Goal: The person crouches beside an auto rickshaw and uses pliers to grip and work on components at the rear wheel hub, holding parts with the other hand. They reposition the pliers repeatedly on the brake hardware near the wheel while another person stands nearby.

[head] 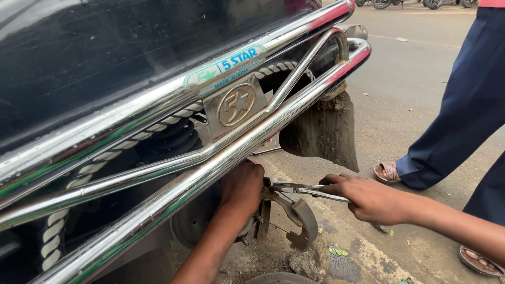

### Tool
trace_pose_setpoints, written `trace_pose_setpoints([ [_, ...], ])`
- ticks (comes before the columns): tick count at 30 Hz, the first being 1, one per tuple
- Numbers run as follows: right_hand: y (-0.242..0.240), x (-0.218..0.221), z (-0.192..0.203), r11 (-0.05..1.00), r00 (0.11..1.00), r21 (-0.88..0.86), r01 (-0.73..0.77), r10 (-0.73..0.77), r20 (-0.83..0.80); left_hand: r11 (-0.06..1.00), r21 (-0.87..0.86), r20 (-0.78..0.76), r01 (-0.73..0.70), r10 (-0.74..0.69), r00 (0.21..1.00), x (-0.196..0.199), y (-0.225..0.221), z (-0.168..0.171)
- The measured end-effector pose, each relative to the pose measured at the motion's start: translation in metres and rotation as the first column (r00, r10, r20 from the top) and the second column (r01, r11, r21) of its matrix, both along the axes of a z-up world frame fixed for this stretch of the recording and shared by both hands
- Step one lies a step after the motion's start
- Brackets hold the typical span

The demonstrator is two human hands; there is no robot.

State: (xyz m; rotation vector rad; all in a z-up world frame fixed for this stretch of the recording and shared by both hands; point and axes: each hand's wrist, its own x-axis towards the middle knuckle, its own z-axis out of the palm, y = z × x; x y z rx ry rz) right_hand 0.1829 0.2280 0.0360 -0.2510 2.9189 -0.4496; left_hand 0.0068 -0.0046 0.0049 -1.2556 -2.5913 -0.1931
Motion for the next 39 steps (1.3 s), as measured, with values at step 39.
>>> trace_pose_setpoints([
  [39, -0.061, -0.010, 0.023, 0.524, 0.963, 0.821, -0.227, 0.244, 0.111, 0.998, 0.045, -0.047, 0.042, -0.040, 0.998, -0.006, 0.001, -0.003],
])
